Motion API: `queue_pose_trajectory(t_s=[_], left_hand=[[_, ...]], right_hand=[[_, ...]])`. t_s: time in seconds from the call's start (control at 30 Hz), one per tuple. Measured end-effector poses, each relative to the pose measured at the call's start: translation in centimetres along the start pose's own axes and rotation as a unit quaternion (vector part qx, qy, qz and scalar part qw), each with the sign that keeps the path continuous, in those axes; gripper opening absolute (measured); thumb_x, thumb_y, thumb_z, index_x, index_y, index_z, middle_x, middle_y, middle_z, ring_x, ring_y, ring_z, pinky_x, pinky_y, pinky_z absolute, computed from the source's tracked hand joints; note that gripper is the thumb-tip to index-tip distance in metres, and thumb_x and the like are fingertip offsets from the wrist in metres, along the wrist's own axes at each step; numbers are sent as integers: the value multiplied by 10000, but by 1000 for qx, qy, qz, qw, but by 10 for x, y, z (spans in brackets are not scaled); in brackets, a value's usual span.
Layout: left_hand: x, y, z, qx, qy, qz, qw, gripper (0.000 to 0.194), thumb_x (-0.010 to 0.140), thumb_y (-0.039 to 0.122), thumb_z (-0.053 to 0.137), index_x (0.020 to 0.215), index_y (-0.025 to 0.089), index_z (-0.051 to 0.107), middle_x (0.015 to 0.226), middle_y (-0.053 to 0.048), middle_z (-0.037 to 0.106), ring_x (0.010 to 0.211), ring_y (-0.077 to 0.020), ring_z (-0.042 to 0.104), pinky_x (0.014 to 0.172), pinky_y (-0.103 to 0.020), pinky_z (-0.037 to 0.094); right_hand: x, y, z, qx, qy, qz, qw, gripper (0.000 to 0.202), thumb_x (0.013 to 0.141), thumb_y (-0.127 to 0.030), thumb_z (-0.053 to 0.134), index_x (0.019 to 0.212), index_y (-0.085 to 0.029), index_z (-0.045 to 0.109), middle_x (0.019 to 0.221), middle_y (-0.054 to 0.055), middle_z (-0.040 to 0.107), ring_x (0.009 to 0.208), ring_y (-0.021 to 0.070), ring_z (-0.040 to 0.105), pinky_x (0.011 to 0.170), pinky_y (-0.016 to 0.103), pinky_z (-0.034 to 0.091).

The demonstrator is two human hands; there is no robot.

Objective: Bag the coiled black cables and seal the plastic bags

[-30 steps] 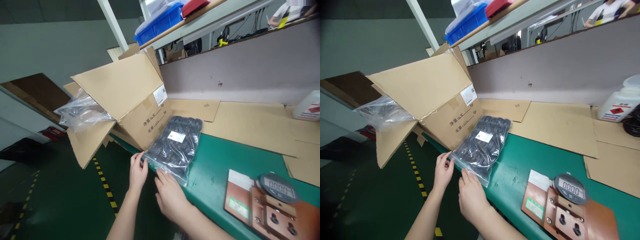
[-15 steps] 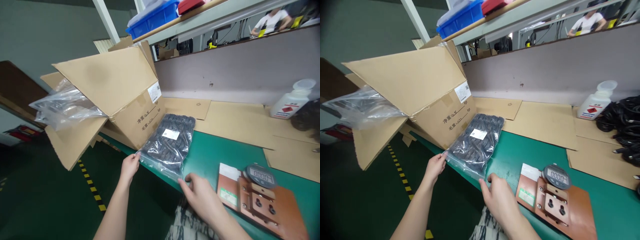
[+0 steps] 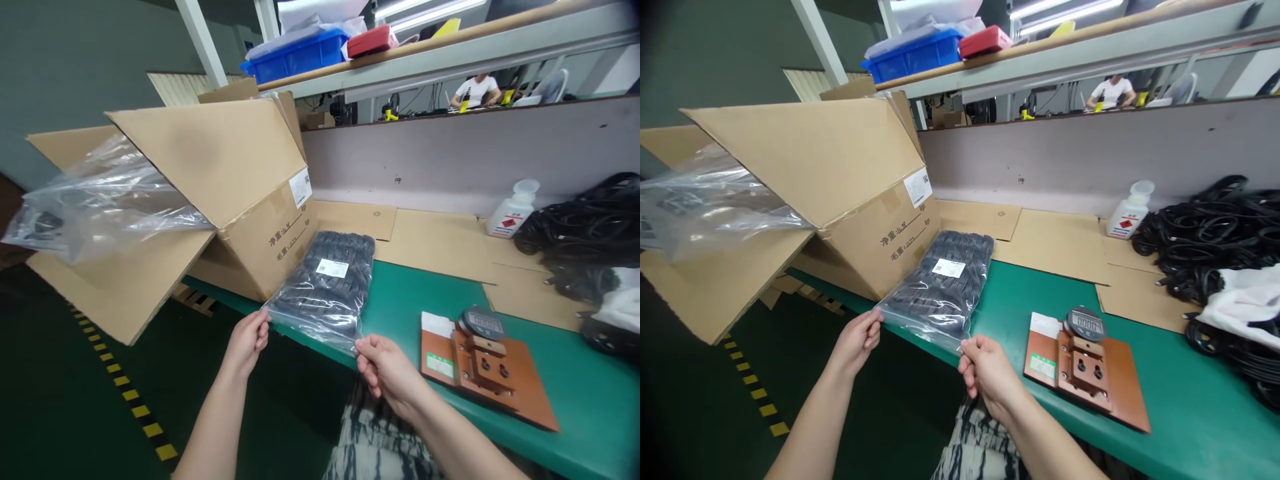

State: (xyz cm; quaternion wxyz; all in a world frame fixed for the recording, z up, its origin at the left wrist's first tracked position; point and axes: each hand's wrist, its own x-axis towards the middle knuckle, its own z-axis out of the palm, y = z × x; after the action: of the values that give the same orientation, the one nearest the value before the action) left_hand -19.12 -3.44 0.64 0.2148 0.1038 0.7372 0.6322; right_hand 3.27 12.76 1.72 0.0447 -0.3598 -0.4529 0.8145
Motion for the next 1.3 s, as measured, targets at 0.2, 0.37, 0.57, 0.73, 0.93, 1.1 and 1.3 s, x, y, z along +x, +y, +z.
queue_pose_trajectory(t_s=[0.2, 0.37, 0.57, 0.73, 0.93, 1.1, 1.3], left_hand=[[-25, -20, 1, -41, -4, 3, 999, 400, 711, 535, 723, 692, 178, 546, 519, 77, 384, 381, -57, 292, 360, -201, 266], [-63, -25, 10, -3, 162, 138, 977, 351, 794, 403, 720, 1089, 249, 607, 967, -16, 609, 759, -158, 598, 620, -262, 519], [-85, 47, 65, 345, -203, 448, 800, 512, 1011, 291, 427, 1521, 287, 376, 1577, -46, 417, 1474, -290, 332, 1214, -532, 254], [-69, 79, 129, 465, -283, 502, 671, 577, 1029, 405, 373, 1571, 232, 274, 1636, -56, 281, 1523, -297, 196, 1236, -574, 103], [-57, 52, 160, 551, -322, 466, 613, 589, 1017, 494, 401, 1488, 142, 434, 1609, -109, 330, 1511, -314, 234, 1236, -576, 108], [-60, 51, 161, 537, -333, 464, 622, 603, 1009, 524, 405, 1487, 156, 431, 1610, -111, 337, 1516, -301, 223, 1233, -598, 99], [-74, 58, 109, 333, -217, 383, 834, 457, 1024, 377, 465, 1466, 267, 453, 1516, -106, 491, 1434, -281, 397, 1224, -519, 226]], right_hand=[[-22, 18, -9, 31, 17, 12, 999, 307, 866, -401, 643, 729, -208, 448, 449, -74, 550, 268, 38, 341, 249, 124, 260], [-21, 30, -7, 47, 19, 23, 998, 296, 887, -469, 594, 819, -213, 464, 480, -37, 612, 291, 96, 489, 255, 141, 317], [-17, 34, -3, 64, 7, 9, 998, 475, 797, -635, 633, 894, -186, 512, 513, -14, 643, 327, 112, 546, 283, 159, 381], [-13, 39, 1, 80, 19, -18, 996, 642, 644, -786, 667, 799, -184, 506, 499, -28, 617, 311, 87, 507, 275, 161, 365], [-11, 44, 2, 92, 14, -11, 996, 682, 614, -831, 652, 795, -194, 490, 497, -42, 601, 306, 85, 505, 270, 156, 352], [-12, 45, -1, 84, 1, 1, 996, 634, 662, -793, 647, 795, -198, 472, 517, -48, 596, 315, 79, 512, 277, 155, 365], [-21, 34, -10, 74, -37, 39, 996, 313, 952, -482, 527, 889, -177, 501, 558, -9, 649, 346, 107, 575, 299, 156, 400]])
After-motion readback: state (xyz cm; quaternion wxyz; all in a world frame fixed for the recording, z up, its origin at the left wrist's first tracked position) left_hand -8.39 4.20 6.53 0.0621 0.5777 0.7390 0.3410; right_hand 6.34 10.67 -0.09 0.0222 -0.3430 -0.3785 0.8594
